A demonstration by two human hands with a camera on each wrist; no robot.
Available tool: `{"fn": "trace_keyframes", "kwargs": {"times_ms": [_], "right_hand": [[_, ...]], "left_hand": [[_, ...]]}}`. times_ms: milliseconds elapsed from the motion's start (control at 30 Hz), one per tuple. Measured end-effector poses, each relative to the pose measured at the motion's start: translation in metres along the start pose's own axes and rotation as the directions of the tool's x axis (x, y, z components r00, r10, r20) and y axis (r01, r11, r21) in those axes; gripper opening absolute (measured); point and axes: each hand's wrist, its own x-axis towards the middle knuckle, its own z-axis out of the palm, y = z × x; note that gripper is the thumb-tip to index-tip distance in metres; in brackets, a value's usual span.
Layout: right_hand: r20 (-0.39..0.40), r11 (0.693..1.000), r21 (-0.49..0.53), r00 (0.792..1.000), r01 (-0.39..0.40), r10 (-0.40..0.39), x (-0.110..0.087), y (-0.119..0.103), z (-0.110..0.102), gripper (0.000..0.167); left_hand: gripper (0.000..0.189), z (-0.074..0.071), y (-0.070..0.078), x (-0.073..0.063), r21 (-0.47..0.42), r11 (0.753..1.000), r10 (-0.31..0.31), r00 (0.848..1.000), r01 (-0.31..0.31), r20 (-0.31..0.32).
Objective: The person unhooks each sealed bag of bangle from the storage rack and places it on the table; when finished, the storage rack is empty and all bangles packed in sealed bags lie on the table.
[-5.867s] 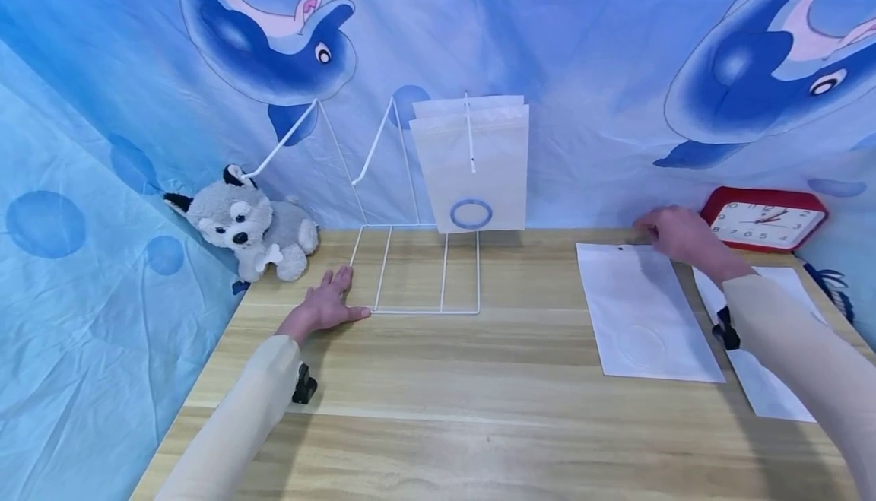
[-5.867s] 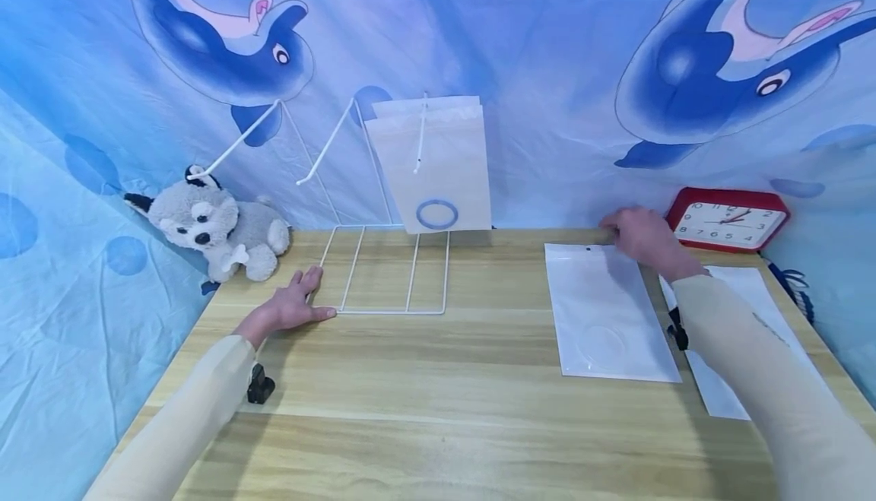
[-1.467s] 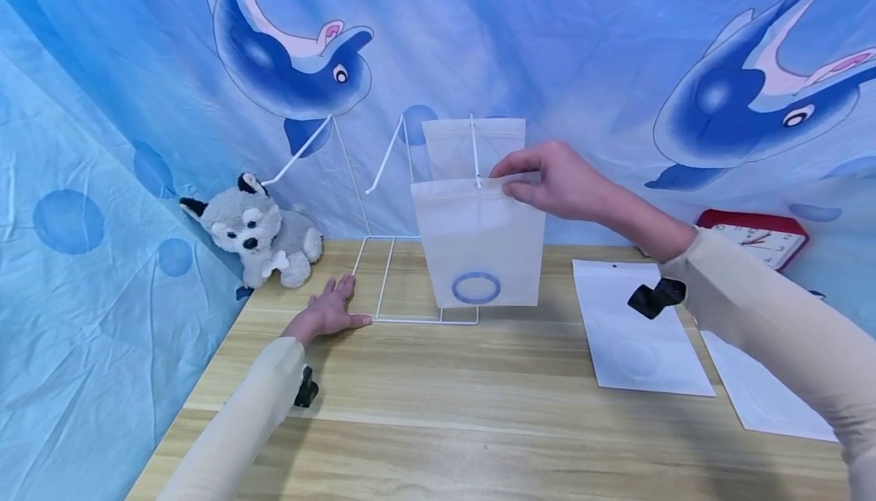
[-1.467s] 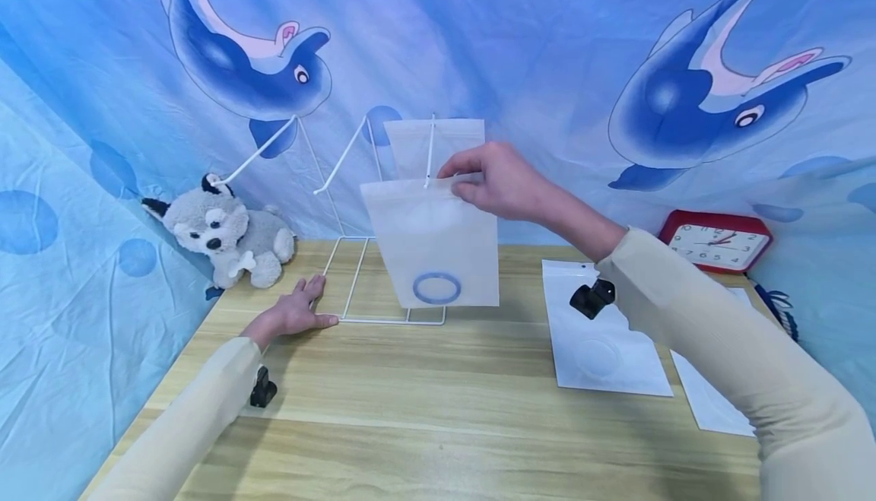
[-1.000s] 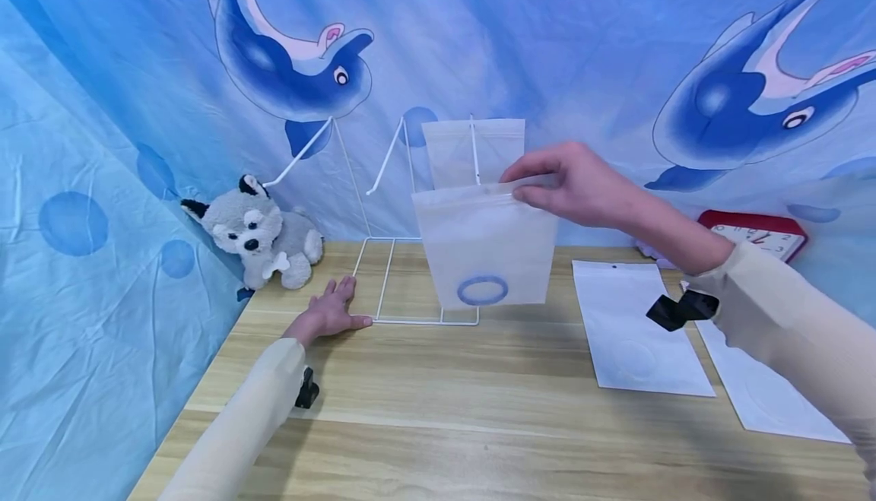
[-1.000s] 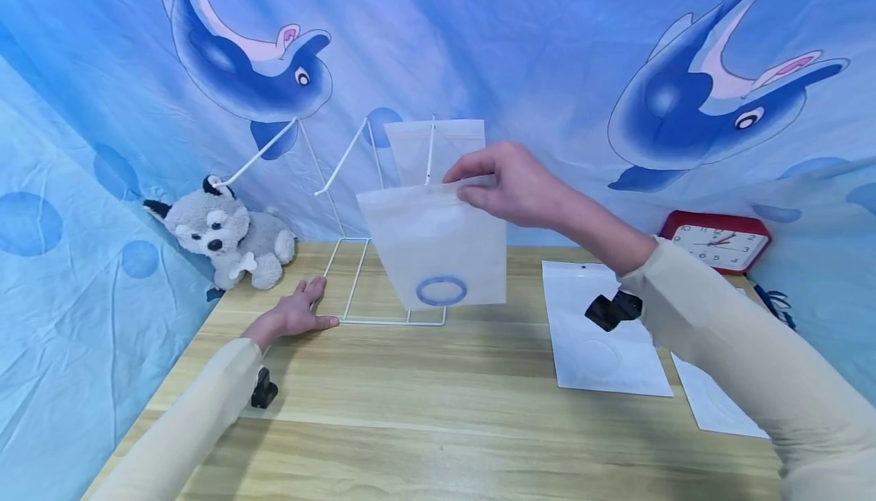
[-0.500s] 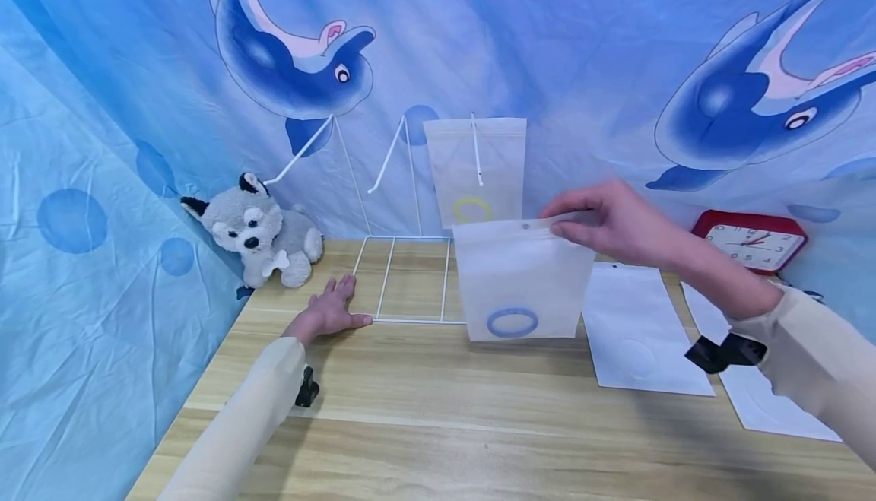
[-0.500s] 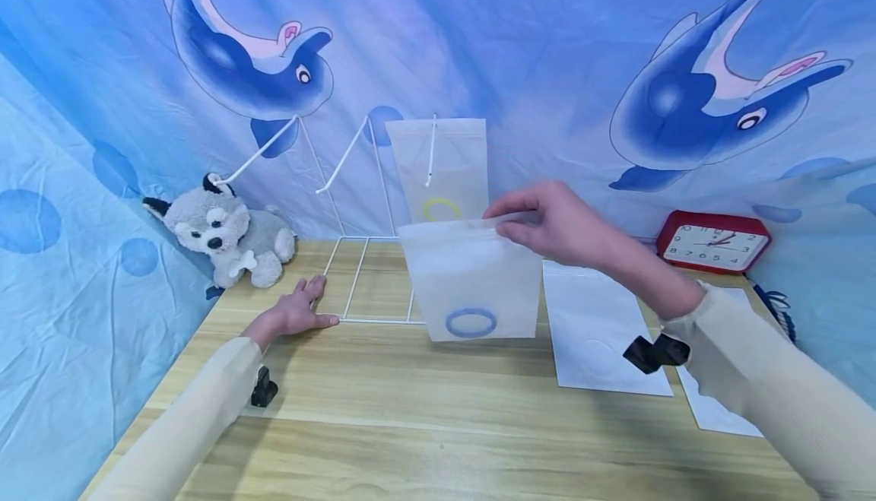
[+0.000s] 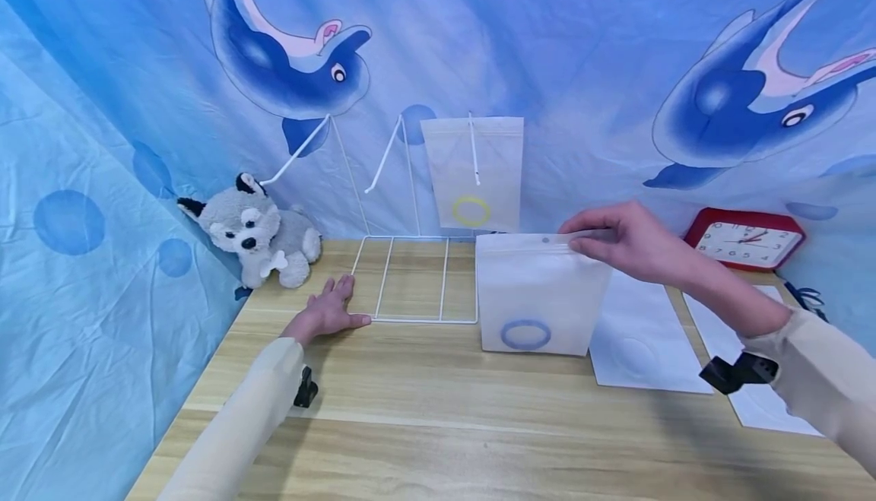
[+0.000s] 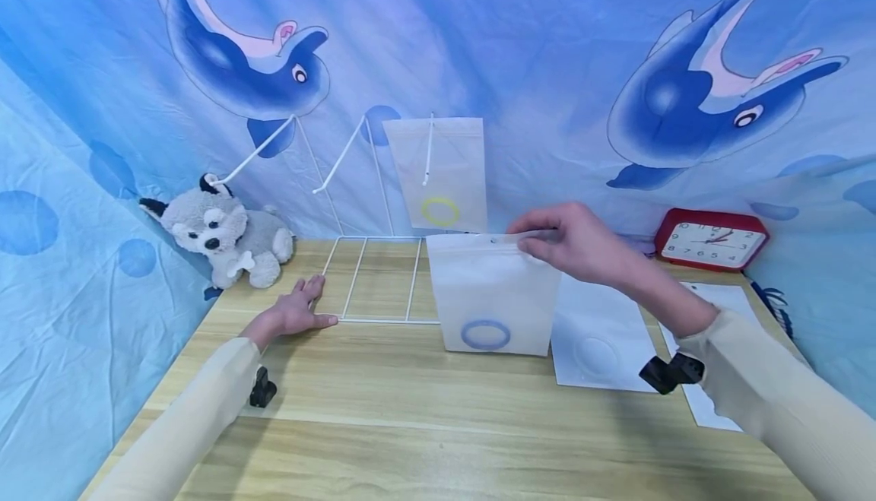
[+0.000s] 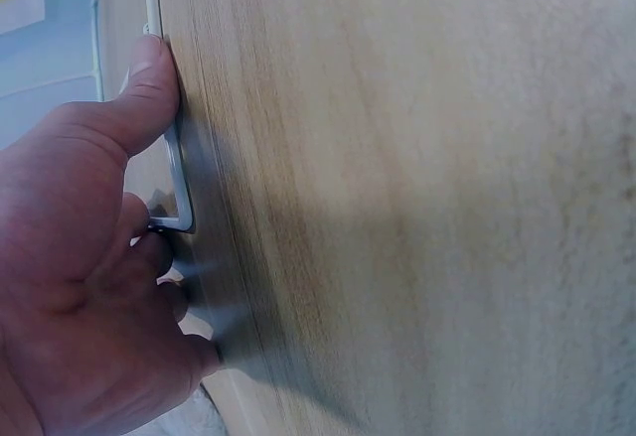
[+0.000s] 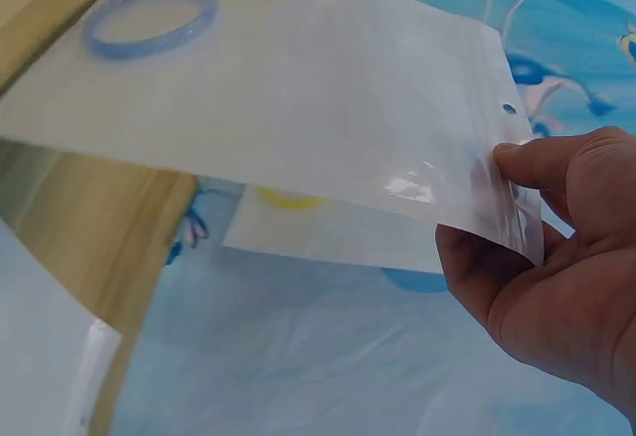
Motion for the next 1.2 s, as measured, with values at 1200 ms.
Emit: {"fn": "trace_keyframes", "kwargs": {"times_ms": [1200], "right_hand": [[-0.260,0.988,-0.155,0.963,0.026,-0.066,0.040,0.083,0.047,0.015]], "left_hand": [[0.100,-0.001,0.000,0.001,-0.002,1.000,0.006,1.000,-0.006,-0.004]]}}
